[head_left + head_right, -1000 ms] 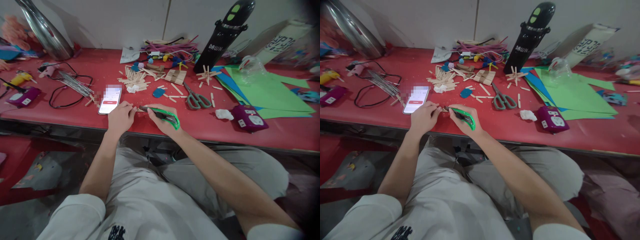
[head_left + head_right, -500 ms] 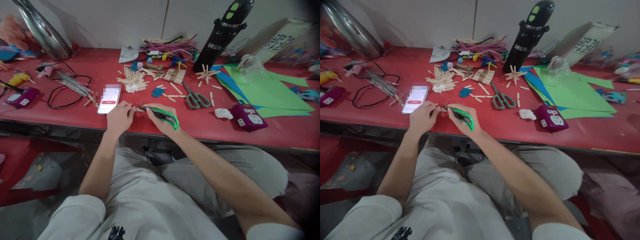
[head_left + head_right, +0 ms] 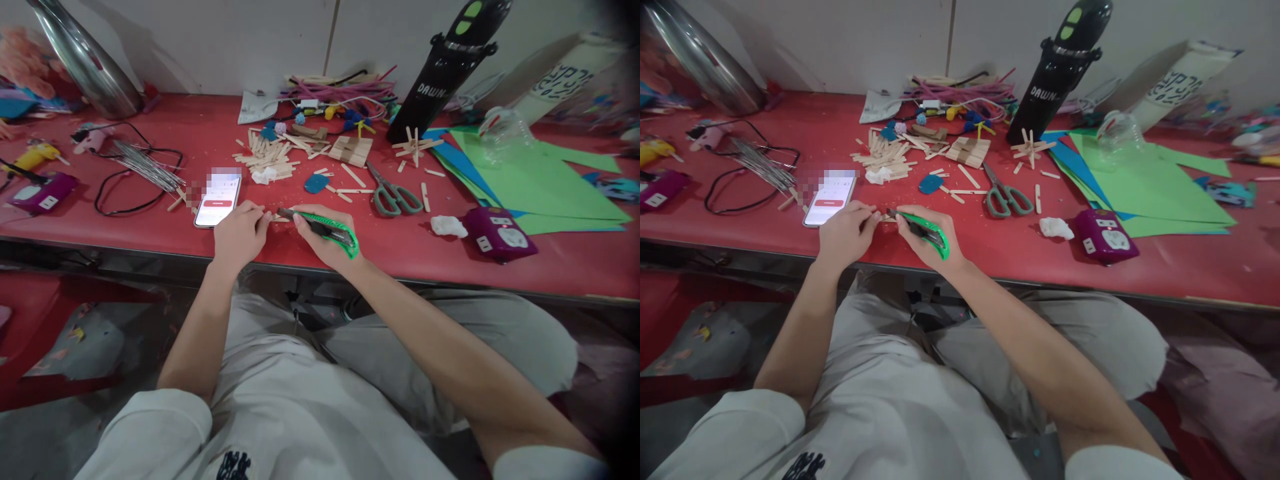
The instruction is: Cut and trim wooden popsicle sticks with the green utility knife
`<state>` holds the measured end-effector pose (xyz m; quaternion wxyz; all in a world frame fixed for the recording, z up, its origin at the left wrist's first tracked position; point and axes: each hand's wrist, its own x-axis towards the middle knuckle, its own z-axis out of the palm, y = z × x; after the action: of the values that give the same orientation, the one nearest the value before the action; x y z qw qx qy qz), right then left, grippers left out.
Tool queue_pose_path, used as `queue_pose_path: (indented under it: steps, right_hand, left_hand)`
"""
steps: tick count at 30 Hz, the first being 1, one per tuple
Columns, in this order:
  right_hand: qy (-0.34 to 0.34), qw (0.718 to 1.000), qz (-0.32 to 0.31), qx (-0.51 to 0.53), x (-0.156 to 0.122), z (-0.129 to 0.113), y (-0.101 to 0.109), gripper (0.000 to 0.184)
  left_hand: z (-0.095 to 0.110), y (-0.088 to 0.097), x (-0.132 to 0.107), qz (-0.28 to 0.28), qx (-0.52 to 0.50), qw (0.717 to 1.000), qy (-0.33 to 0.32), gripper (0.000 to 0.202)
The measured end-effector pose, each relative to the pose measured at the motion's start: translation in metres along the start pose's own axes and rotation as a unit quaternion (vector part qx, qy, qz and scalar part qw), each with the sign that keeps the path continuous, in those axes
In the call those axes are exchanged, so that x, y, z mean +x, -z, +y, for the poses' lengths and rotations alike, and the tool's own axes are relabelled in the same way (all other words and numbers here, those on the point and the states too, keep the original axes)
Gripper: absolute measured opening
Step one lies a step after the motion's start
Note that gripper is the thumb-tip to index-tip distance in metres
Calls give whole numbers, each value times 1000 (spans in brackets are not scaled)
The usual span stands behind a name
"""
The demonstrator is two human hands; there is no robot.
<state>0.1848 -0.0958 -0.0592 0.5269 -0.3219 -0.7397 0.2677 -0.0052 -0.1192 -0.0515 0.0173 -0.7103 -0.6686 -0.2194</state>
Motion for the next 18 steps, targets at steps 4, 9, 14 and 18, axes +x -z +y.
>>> queue_pose_path:
  steps: [4, 9, 14, 18]
  right_hand:
    - [2, 1000, -23, 8, 0, -2, 1, 23]
    - [9, 1000, -1, 12, 0, 1, 0, 20]
    - [13, 1000, -11, 11, 0, 3, -1, 21]
    - [8, 1000, 4, 3, 0, 3, -1, 21]
  left_hand:
    - [0, 0, 0, -1, 1, 1000, 1, 36]
    - [0, 0, 0, 1, 5, 1000, -5, 36]
    - [-2, -2, 0, 4, 3, 1000, -7, 37]
    - [-2, -2, 0, 8, -1, 1000, -7, 36]
